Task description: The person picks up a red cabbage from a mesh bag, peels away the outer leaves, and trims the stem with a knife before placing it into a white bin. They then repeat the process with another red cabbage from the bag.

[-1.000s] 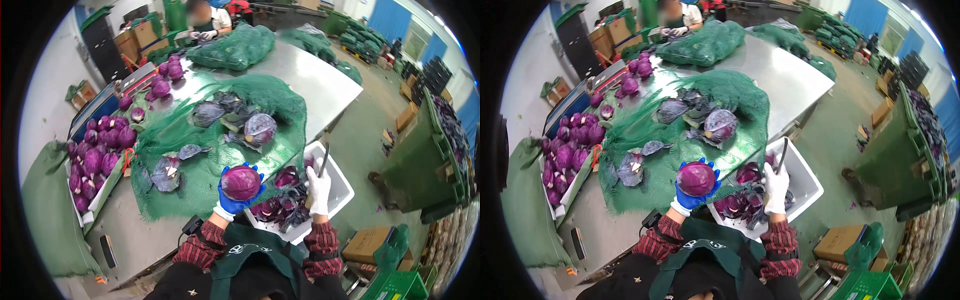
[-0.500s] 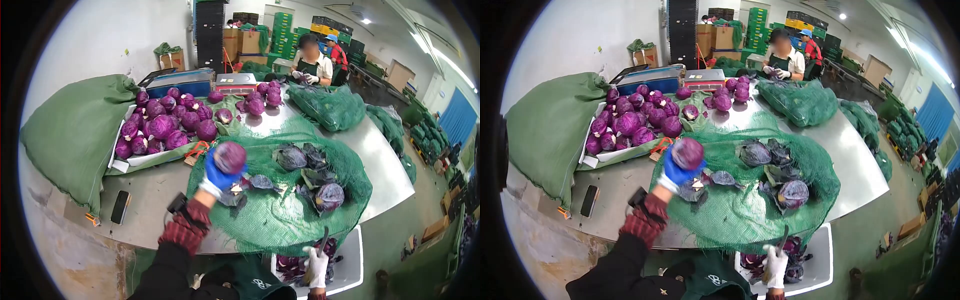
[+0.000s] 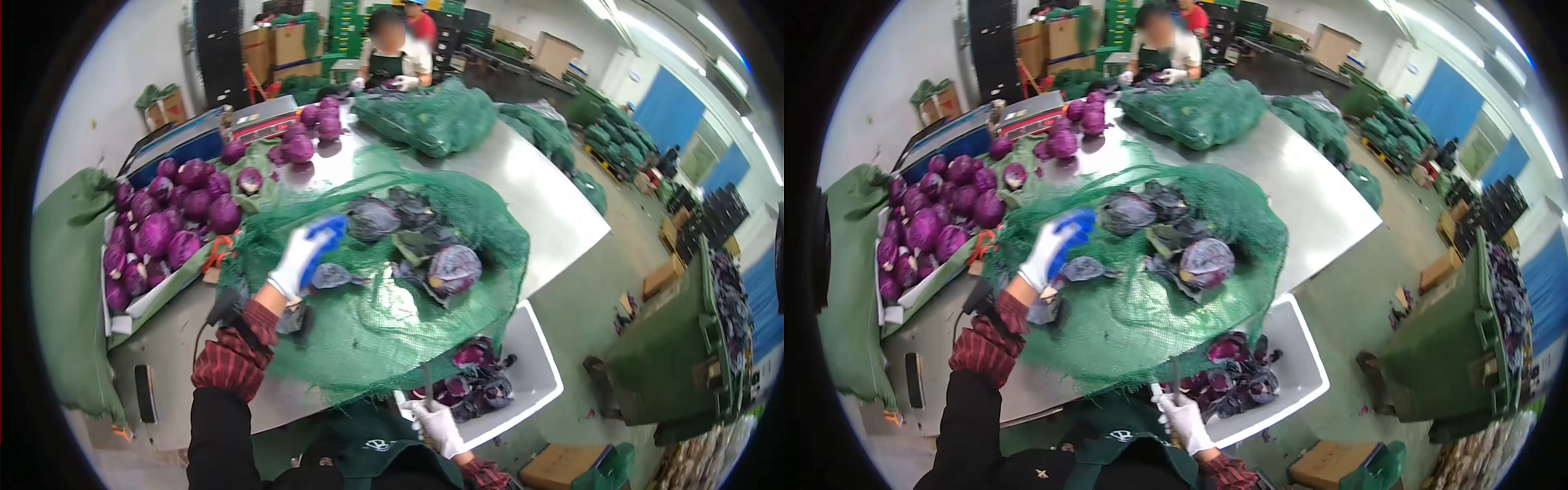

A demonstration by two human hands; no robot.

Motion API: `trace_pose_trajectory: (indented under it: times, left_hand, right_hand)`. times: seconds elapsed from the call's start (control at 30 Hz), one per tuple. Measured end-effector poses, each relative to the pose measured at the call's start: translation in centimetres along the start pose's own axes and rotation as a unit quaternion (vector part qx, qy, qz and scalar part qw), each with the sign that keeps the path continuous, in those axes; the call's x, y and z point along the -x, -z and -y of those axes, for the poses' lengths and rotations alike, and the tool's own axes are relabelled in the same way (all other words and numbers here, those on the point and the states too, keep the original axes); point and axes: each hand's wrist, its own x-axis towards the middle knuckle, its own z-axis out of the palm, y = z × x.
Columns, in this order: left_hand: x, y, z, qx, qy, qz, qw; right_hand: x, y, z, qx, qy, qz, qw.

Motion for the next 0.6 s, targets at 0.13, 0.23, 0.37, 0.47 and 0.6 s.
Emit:
trace_pose_trajectory:
  times: [0.13, 0.23, 0.37, 0.47, 0.6]
  left_hand:
    - [-2.1, -11.9, 3.4, -0.249, -0.120, 0.126, 0.953]
    - [-5.5, -18.0, 6.0, -0.411, -0.125, 0.108, 0.897]
    - [-5.8, -22.9, 7.4, -0.501, 0.004, 0.101, 0.860]
    - [-5.1, -22.3, 8.5, -0.461, -0.038, 0.082, 0.883]
    - [-5.8, -19.0, 10.6, 0.131, 0.047, 0.128, 0.982]
  right_hand:
    - [0.2, 0.2, -3.9, -0.059, 0.039, 0.046, 0.996]
    - [-1.1, 2.0, -7.6, -0.097, 0.076, 0.111, 0.986]
    - [0.4, 3.4, -5.2, -0.075, 0.090, 0.146, 0.982]
    - [-0.4, 4.1, -2.6, -0.120, 0.049, 0.000, 0.992]
    - [-2.0, 6.9, 4.5, -0.173, 0.146, -0.099, 0.969]
